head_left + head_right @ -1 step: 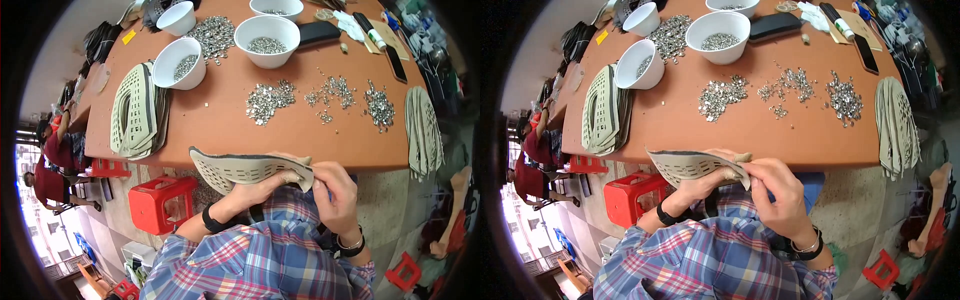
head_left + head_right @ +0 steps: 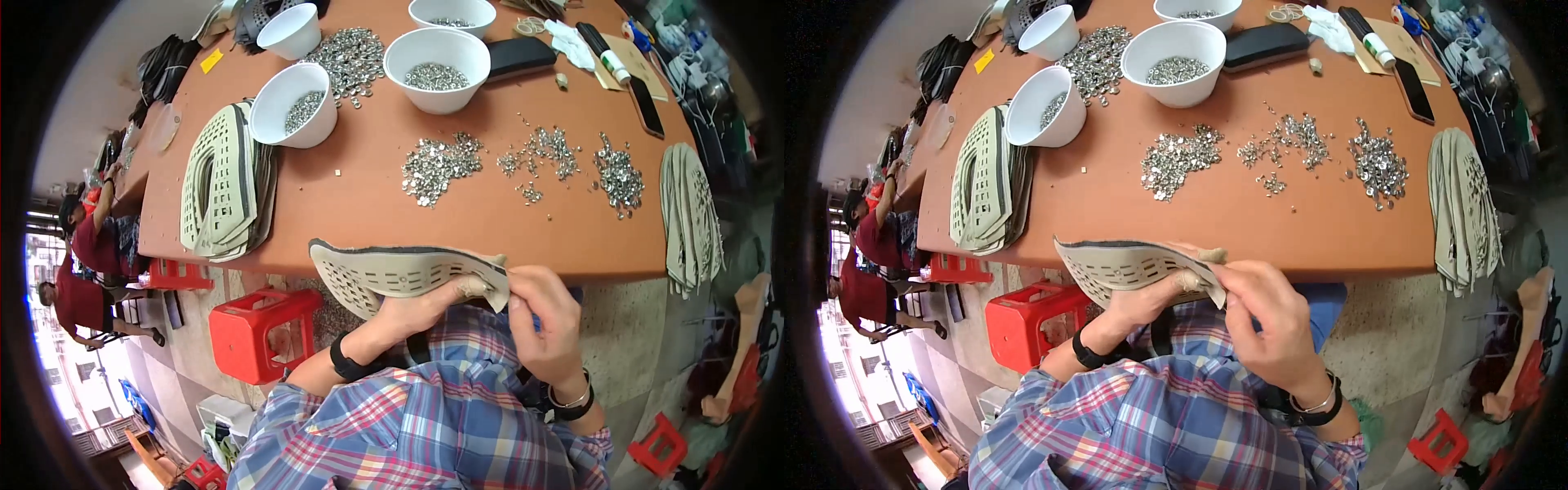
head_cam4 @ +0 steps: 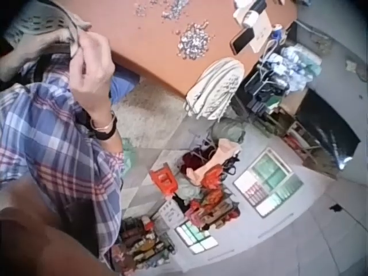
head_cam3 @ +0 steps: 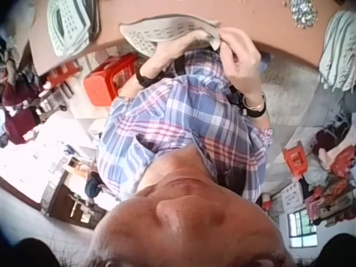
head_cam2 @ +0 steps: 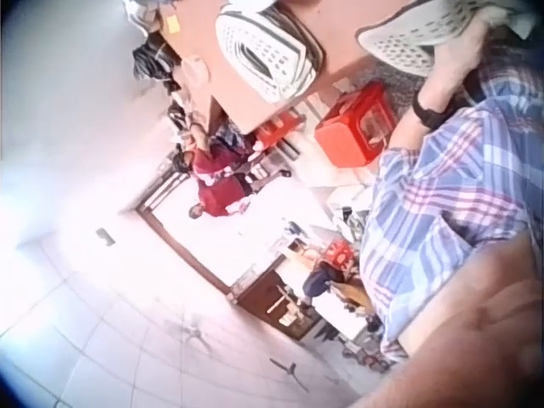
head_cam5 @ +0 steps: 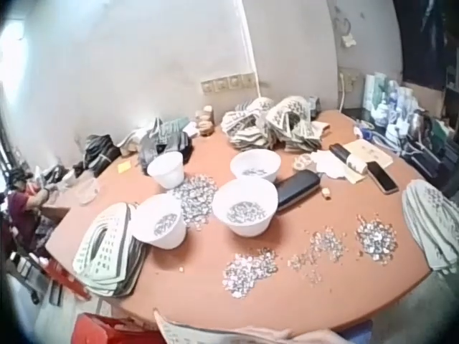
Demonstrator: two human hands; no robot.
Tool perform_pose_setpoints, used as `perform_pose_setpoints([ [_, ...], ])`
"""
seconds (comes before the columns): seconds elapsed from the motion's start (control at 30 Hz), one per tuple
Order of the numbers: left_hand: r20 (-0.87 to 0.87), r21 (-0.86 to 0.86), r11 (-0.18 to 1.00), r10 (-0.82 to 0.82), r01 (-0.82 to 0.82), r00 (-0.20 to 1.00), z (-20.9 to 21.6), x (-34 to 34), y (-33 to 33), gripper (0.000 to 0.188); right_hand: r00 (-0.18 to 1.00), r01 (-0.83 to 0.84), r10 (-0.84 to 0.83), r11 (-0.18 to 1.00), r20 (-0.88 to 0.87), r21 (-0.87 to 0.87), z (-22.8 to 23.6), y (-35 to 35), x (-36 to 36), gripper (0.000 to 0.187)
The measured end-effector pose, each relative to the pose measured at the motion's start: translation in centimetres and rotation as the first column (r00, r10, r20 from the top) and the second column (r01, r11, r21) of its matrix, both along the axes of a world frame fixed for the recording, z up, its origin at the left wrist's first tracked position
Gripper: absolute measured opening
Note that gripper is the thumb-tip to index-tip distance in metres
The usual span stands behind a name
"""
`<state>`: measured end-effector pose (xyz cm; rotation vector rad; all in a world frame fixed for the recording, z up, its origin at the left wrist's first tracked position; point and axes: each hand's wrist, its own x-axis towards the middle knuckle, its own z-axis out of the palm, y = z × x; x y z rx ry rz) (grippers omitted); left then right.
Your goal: The recorder is manually inserting and pressing metal studs into pre-cut holes on a shoe upper component in a workshop environment.
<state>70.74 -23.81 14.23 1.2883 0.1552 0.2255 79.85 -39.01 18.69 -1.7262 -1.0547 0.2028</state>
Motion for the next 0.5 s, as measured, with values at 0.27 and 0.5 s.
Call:
perform_pose_setpoints([
  [0.27,-0.082,-0.067,0.993,0.092,-0.098,0.992,-1.1,-0.7,0.9,0.023,0.994,-0.085,0.085,0.996,0.062,0.005,-2.0,-0.1,0.3,0.051],
  [0.5,-0.092,0.025,0.994,0.111,-0.109,0.99,-1.4,-1.3,0.9,0.025,0.921,0.229,-0.253,0.967,-0.296,-0.115,-1.3,-1.2,4.1,0.038],
])
